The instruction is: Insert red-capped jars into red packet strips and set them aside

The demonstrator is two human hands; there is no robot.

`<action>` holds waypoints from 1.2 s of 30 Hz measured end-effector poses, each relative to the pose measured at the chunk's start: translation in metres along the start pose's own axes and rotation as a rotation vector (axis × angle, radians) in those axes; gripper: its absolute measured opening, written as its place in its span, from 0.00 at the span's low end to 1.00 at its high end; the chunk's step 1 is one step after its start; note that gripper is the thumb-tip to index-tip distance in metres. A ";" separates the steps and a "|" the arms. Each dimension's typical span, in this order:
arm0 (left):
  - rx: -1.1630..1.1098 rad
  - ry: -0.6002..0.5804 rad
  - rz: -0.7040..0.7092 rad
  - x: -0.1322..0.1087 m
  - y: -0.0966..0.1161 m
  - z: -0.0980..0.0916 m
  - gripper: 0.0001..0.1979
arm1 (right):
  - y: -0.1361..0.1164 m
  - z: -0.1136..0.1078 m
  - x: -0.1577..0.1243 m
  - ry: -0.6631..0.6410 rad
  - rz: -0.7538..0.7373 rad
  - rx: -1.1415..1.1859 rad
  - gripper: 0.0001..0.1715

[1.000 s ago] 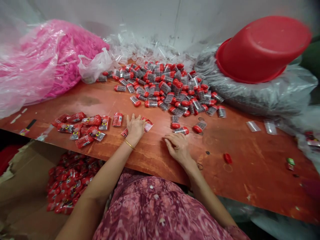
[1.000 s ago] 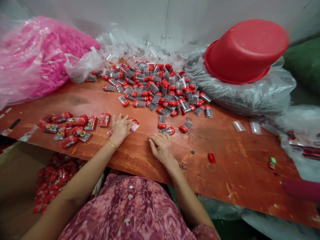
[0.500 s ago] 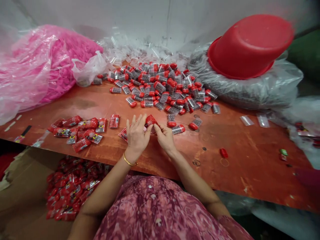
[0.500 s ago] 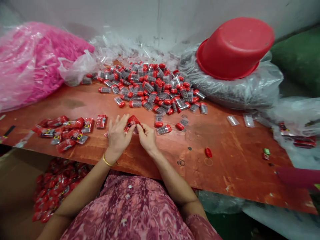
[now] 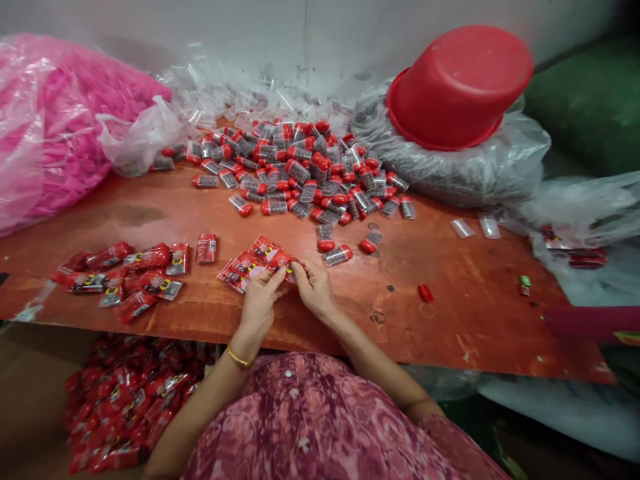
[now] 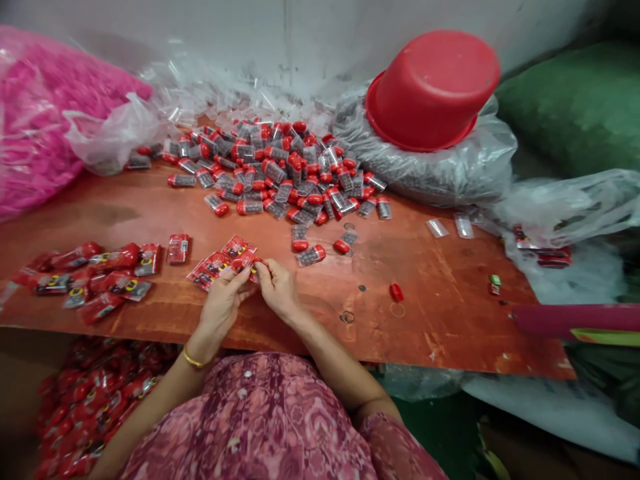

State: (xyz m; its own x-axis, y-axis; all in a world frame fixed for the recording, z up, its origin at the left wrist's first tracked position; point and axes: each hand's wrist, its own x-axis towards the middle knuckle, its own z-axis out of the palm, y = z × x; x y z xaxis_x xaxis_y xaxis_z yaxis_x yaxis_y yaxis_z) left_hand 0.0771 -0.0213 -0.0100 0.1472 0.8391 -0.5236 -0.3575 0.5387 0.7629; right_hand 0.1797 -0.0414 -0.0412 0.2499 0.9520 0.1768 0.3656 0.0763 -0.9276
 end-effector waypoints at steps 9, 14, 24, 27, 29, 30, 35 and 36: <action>-0.044 0.016 -0.061 0.008 0.011 0.005 0.15 | 0.034 -0.066 0.006 0.197 0.066 -0.916 0.18; -0.056 -0.021 -0.155 0.007 0.010 0.005 0.14 | 0.057 -0.090 -0.026 0.110 -0.184 -0.875 0.15; -0.063 -0.028 -0.212 0.003 0.007 0.003 0.16 | 0.064 -0.083 -0.016 0.127 -0.065 -1.042 0.21; -0.091 -0.040 -0.226 0.002 0.009 0.000 0.16 | 0.059 -0.090 -0.017 0.122 -0.058 -0.796 0.19; -0.093 -0.061 -0.241 0.002 0.009 0.000 0.15 | 0.046 -0.095 -0.025 0.084 -0.002 -0.528 0.18; -0.089 -0.073 -0.245 0.002 0.009 0.001 0.14 | 0.036 -0.096 -0.030 0.050 0.042 -0.386 0.18; -0.034 -0.112 -0.216 -0.001 0.007 0.005 0.14 | -0.016 -0.097 -0.044 -0.168 0.125 -0.006 0.16; -0.023 -0.121 -0.201 -0.002 0.007 0.006 0.14 | -0.023 -0.096 -0.044 -0.204 0.101 0.000 0.15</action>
State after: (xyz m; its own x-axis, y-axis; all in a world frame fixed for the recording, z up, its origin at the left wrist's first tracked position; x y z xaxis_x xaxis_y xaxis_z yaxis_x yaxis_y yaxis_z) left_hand 0.0795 -0.0184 -0.0017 0.3265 0.7190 -0.6135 -0.3311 0.6949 0.6383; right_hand 0.2466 -0.1135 0.0038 0.0985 0.9951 0.0125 0.3484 -0.0227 -0.9371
